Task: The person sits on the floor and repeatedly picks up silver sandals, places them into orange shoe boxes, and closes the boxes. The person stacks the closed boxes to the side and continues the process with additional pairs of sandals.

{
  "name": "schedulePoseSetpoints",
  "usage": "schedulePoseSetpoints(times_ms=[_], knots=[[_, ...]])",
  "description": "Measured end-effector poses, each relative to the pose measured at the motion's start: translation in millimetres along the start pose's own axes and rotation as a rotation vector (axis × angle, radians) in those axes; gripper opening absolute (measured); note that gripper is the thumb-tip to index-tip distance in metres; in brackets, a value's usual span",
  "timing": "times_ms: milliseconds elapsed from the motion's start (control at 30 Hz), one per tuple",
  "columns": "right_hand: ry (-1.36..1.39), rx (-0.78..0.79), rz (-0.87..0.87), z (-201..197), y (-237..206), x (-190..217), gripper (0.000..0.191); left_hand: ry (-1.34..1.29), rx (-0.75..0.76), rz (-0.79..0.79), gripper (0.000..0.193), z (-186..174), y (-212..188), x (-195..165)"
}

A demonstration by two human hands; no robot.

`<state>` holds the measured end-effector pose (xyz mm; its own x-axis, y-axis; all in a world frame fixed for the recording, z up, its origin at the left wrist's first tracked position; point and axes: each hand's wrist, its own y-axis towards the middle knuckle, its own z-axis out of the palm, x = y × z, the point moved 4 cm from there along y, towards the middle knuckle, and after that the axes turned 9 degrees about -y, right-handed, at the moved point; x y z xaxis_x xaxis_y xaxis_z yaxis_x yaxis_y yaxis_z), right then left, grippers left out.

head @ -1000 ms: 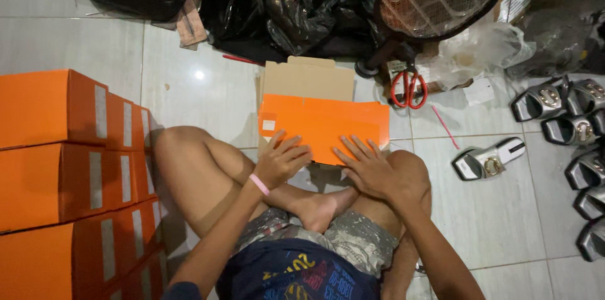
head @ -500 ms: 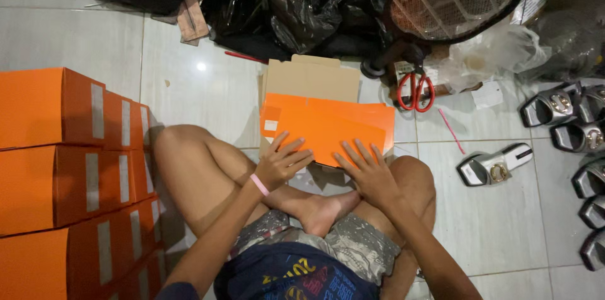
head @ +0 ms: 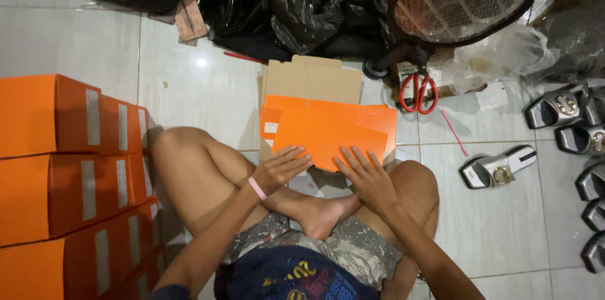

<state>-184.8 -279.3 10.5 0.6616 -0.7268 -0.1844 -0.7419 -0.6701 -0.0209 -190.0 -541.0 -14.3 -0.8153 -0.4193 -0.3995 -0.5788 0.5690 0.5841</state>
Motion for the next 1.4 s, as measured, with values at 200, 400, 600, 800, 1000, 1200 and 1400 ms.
schedulePoseSetpoints(times_ms=[200,400,600,800,1000,1200,1400], knots=[[0.079,0.018,0.024,-3.4,0.7,-0.6,0.076,-0.168,-0.069,-0.096,0.031,-3.6,-7.1,8.7],[0.14,0.024,0.037,-9.6,2.2,-0.3,0.075,-0.696,-0.387,-0.741,0.044,0.4,-26.0,37.8],[0.164,0.037,0.052,-15.1,3.0,5.8,0.081,-0.241,-0.389,-0.586,0.048,-7.6,-17.0,11.7],[0.018,-0.006,0.019,-8.4,0.2,6.5,0.083,0.022,0.007,-0.166,0.041,-5.3,-4.6,-13.9],[-0.111,0.032,-0.069,11.1,-3.4,10.4,0.084,0.149,-0.03,-0.081,0.041,10.8,-12.1,-6.2],[-0.006,0.061,-0.064,15.2,-4.9,14.2,0.09,0.004,-0.052,-0.271,0.034,14.1,-6.7,-11.7],[0.604,-0.236,0.285,4.7,1.2,14.5,0.022,-0.102,-0.026,-0.381,0.015,9.2,20.9,-31.8]])
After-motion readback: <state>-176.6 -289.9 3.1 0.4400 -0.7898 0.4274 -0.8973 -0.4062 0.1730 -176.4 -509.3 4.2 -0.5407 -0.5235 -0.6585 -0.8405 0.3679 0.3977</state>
